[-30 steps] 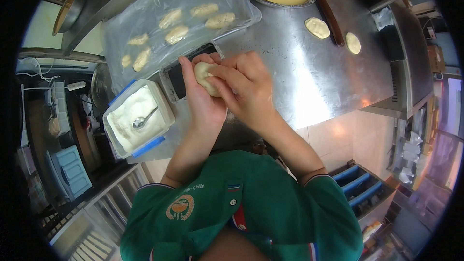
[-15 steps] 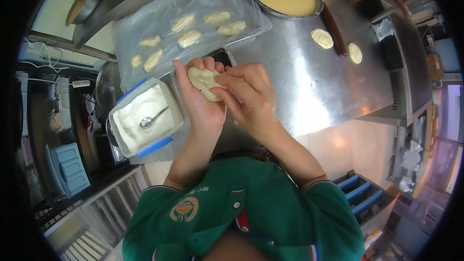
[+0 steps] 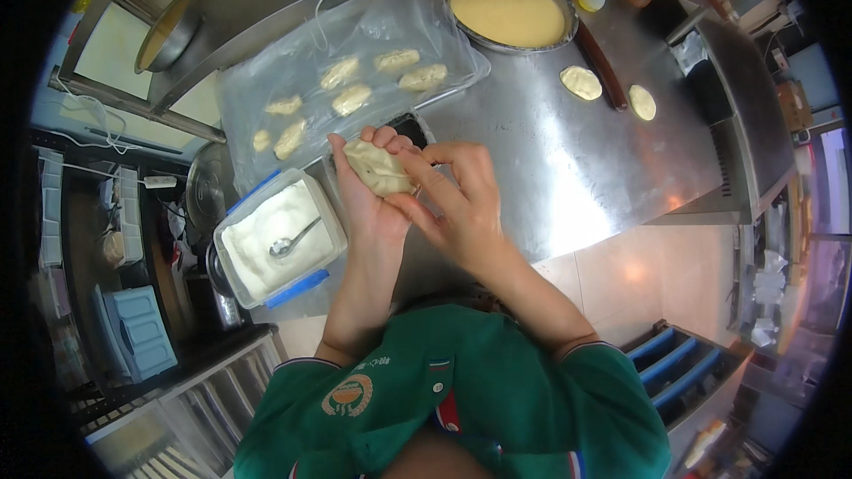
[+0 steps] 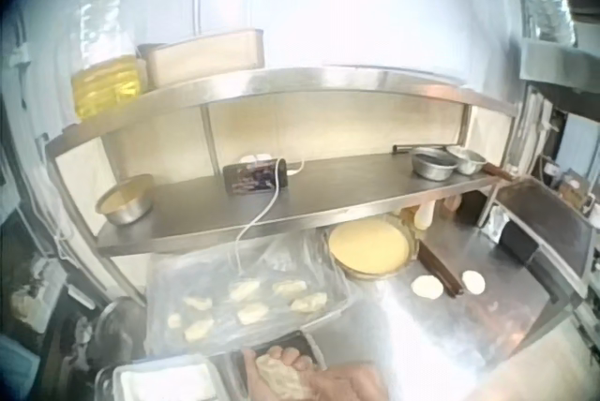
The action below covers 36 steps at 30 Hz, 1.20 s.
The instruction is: The person prepares pastries by flattening dough, filling it with a white cream, and sealing it. They repeat this process multiple times, placing the finished pastries on a tray.
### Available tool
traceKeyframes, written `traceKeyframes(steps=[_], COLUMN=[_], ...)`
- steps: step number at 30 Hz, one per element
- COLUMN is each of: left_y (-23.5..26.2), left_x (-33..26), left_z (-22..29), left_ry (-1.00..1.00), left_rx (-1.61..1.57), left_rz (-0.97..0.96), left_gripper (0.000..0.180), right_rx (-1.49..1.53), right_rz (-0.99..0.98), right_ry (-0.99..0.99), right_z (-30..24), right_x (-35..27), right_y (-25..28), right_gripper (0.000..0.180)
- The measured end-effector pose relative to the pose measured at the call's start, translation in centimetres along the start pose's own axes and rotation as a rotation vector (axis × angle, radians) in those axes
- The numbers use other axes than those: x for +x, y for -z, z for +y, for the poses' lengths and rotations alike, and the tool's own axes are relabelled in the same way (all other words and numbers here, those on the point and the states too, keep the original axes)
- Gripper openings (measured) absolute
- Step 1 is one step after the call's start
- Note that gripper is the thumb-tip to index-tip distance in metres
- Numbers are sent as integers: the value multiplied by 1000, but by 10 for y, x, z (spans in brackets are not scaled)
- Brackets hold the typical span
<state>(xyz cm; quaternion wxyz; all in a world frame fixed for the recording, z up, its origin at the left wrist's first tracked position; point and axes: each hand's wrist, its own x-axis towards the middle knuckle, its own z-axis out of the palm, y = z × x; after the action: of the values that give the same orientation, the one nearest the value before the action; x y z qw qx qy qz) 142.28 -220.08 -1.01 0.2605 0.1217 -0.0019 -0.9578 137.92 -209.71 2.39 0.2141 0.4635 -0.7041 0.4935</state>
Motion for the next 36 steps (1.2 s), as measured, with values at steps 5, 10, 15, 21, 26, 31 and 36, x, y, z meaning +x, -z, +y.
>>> traceKeyframes(steps=[5,10,15,21,26,31,36], left_y=[3,0,17,-10,-16,9,3], left_x=[0,-3,0,-22,-30,-25,-26], left_z=[-3,-4,-8,-32,-38,-42,-57], left_ry=[26,101,110,-102,-261,-380,-543], left_rx=[-53,-144,2,267,331,464,493], left_rz=[-42,-70,-355,117,-21,-91,-5], left_gripper=[51,51,54,70,66,75,76], right_rx=[34,47,34,199,367,305,395], right_rz=[-16,-29,-2,-318,-269,-361,-310], right_ry=[73,27,58,144,43,205,151], right_z=[11,17,11,36,16,21,11], right_x=[-14,-21,-1,8,18,17,21], right_y=[-1,5,4,-2,2,0,2], right_gripper=[35,34,34,50,49,46,43])
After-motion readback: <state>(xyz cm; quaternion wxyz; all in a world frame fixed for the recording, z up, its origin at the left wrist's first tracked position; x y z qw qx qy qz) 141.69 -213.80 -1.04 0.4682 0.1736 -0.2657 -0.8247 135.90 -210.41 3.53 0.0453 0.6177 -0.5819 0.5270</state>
